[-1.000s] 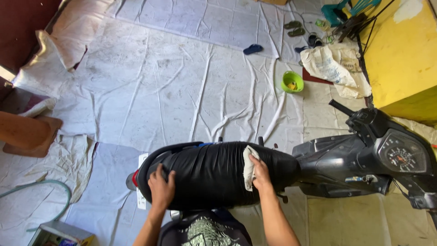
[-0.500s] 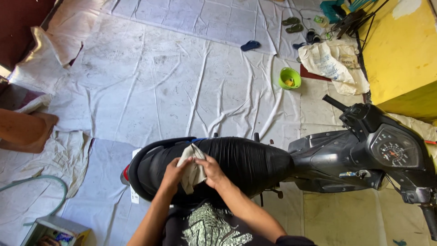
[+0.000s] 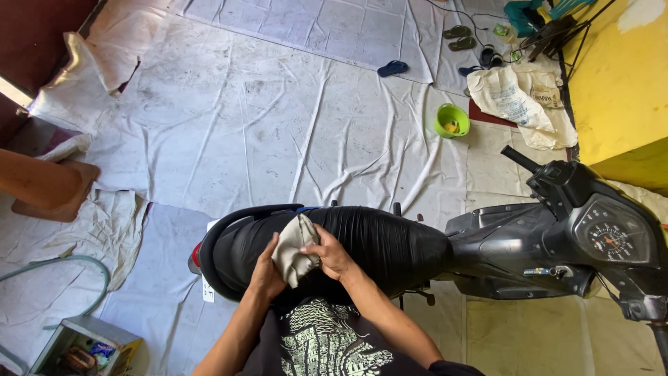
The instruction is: The person wipes the black seat of a motorcycle with a white cloth. They systematically clean the entire surface of the seat, moving the cloth back and forth to remove dirt.
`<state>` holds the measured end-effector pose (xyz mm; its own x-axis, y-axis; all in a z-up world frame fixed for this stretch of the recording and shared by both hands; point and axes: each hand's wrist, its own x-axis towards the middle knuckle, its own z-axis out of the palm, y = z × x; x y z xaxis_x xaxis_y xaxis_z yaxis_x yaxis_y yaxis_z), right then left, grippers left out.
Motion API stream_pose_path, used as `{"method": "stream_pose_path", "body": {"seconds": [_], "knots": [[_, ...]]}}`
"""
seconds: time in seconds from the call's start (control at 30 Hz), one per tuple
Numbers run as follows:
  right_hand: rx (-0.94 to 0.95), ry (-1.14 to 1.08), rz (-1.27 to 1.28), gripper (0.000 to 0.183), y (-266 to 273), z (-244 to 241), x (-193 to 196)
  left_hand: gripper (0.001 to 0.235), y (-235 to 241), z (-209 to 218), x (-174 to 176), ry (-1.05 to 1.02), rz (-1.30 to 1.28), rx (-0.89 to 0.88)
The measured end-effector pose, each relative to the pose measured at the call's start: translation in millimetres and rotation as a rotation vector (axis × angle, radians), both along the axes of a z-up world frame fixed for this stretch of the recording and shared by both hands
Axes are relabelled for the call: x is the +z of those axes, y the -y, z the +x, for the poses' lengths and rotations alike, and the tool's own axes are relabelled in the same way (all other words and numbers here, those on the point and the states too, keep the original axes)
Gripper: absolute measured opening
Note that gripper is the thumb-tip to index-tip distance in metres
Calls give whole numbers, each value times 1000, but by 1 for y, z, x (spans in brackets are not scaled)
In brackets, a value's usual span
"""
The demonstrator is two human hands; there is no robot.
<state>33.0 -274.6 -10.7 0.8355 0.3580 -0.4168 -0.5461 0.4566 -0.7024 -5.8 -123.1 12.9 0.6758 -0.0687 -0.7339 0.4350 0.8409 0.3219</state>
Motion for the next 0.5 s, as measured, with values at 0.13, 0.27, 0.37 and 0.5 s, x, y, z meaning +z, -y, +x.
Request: {"method": "stream_pose_path", "body": {"seconds": [0.13,0.27,0.37,0.5], "knots": [[-88,3,-51,69,20,12,-5,57,-13,16,13,54,200,-46],[-205,92,-269,58,54,23,-18,29,-55,29,-28,269,792,5],[-89,303,-872,57,88,30,-44,41,-77,49,-19,296,1399,-276],[55,458,-1254,58,103,23,-40,49,-68,46,-70,615,2134,-490]]}}
